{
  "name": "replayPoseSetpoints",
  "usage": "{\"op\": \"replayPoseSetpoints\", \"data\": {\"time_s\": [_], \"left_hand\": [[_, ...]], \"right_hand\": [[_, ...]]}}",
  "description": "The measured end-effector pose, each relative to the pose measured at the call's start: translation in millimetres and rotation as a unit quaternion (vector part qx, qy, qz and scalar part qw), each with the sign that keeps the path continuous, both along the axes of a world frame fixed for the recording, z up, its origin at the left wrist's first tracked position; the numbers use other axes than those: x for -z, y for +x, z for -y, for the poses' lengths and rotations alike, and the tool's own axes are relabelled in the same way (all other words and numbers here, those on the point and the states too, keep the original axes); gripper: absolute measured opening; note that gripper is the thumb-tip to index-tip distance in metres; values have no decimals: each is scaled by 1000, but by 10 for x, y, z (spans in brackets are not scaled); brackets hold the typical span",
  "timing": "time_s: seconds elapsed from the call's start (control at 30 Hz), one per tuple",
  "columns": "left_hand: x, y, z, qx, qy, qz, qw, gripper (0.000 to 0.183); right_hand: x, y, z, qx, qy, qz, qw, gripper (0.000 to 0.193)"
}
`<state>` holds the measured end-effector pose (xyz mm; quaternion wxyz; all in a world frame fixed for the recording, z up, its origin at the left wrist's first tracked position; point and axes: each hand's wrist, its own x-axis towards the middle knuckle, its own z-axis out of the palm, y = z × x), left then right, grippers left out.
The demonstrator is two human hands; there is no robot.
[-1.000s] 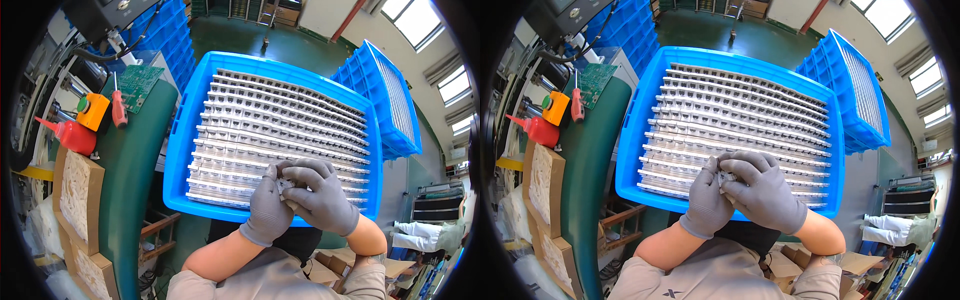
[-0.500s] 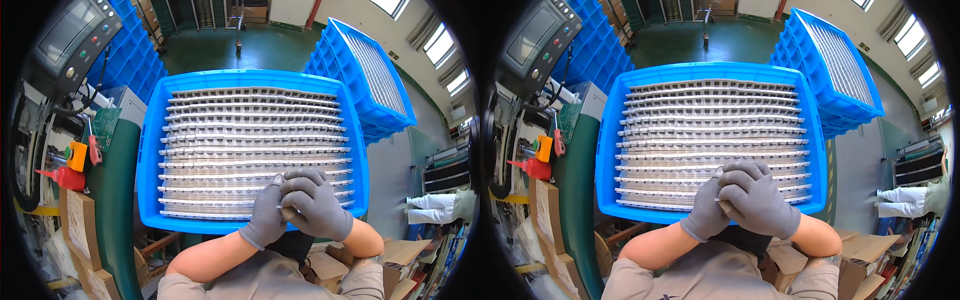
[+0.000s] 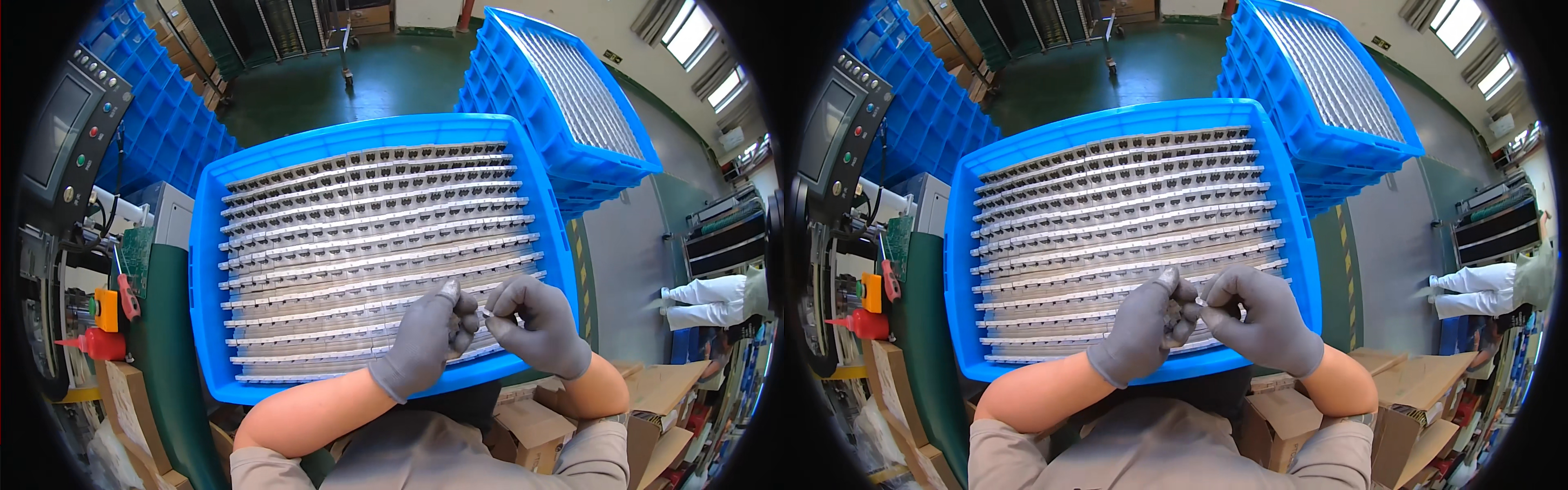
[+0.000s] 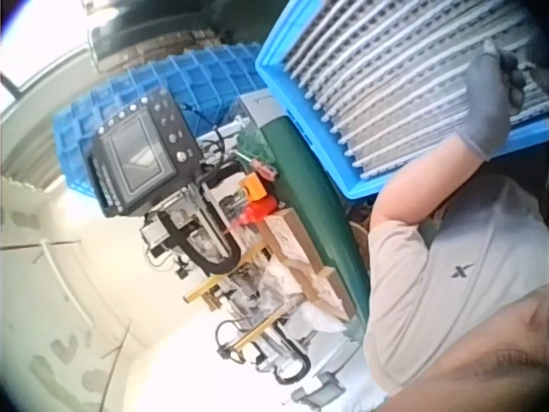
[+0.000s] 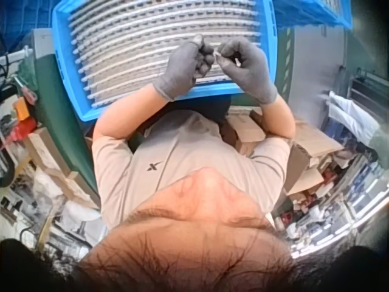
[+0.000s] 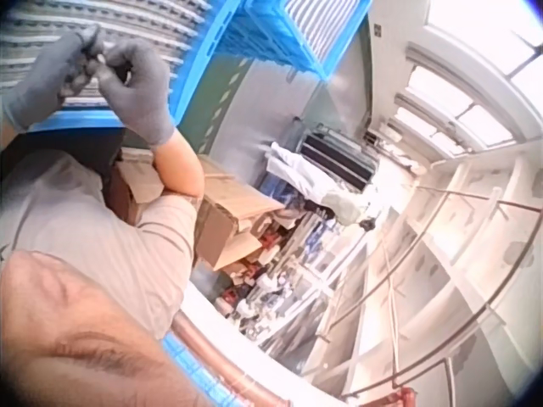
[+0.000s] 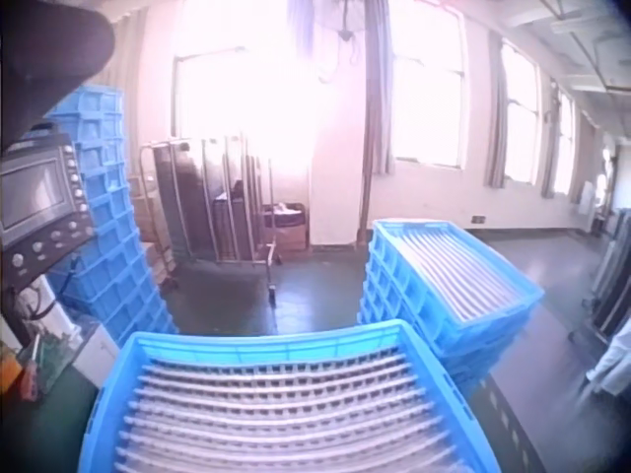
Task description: The person repeatedly picks up small white rectangular components from a blue tray and places them into a cardboard box on the table. The person handles the components one at a time, transferring them from the tray to the box throughout the clip.
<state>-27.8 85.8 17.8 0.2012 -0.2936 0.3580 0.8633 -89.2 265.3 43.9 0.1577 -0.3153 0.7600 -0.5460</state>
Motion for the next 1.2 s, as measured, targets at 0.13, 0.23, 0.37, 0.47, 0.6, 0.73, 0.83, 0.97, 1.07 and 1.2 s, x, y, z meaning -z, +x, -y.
{"op": "replayPoseSetpoints", "data": {"time_s": [0.13,0.23,0.37,0.47,0.6,0.73,0.83,0.97,1.07,1.2], "left_hand": [[68,6,26,43,-4,-12,999,40],[149,7,51,72,17,-16,997,43],[131,7,36,73,2,-35,997,45],[155,20,80,81,-15,-55,995,45],[187,-15,70,91,-20,-61,994,44],[174,-11,103,91,-15,-96,991,41],[224,25,119,89,-30,-124,988,36],[218,29,116,95,-28,-146,984,36],[211,32,114,87,-27,-140,986,40],[212,29,99,80,-43,-107,990,44]], "right_hand": [[5,14,29,34,-21,87,995,16],[20,-8,52,41,-23,114,992,18],[52,-107,72,10,23,56,998,20],[21,-170,82,3,65,6,998,19],[26,-258,48,-4,102,-25,994,19],[-64,-253,93,-44,161,-75,983,19],[-104,-220,156,-63,181,-94,977,20],[-115,-200,179,-74,181,-137,971,20],[-119,-252,157,-81,189,-177,963,19],[-110,-769,88,-14,235,-317,919,14]]}}
